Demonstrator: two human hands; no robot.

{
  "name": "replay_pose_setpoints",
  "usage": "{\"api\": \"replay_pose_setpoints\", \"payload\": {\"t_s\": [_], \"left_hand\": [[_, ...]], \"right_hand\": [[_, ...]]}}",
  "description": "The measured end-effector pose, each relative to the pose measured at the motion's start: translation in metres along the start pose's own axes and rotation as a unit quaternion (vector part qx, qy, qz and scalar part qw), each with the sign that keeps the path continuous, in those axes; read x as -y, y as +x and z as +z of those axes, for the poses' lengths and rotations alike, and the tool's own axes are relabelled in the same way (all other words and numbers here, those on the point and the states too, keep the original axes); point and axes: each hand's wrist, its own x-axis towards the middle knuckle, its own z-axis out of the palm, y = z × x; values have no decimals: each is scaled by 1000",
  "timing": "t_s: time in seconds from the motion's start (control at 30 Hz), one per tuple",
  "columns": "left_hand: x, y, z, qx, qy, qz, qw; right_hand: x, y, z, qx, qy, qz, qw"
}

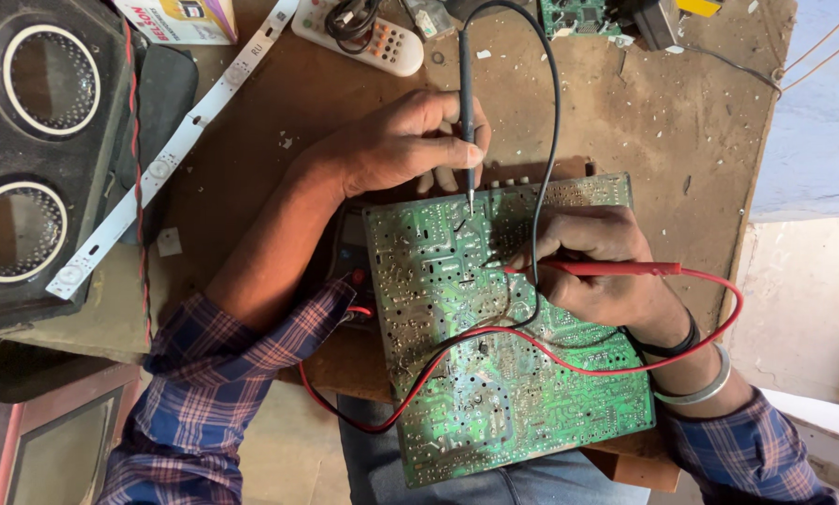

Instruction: The person uses a multimeter to test various points on a green circuit board. They hold the black probe in one hand and the red probe in the other, touching different solder points and traces across the board's surface.

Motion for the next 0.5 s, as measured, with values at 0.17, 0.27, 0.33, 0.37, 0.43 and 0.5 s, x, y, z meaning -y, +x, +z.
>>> {"api": "replay_pose_setpoints", "payload": {"t_s": [0.17,0.27,0.33,0.37,0.43,0.5], "left_hand": [[-2,0,1,-5,14,-7,1000],[-2,-1,0,-8,19,-5,1000],[-1,-1,-1,-6,31,-10,999],[-1,0,-2,-6,37,-11,999],[-1,0,-2,1,18,-17,1000],[-1,-1,-2,8,3,7,1000]], "right_hand": [[3,4,0,2,-16,-15,1000],[6,7,2,-7,-57,-32,998],[11,4,5,-6,-101,-27,995],[14,3,5,-5,-123,-25,992],[18,2,5,7,-116,-21,993],[18,3,5,10,-111,-22,994]]}}
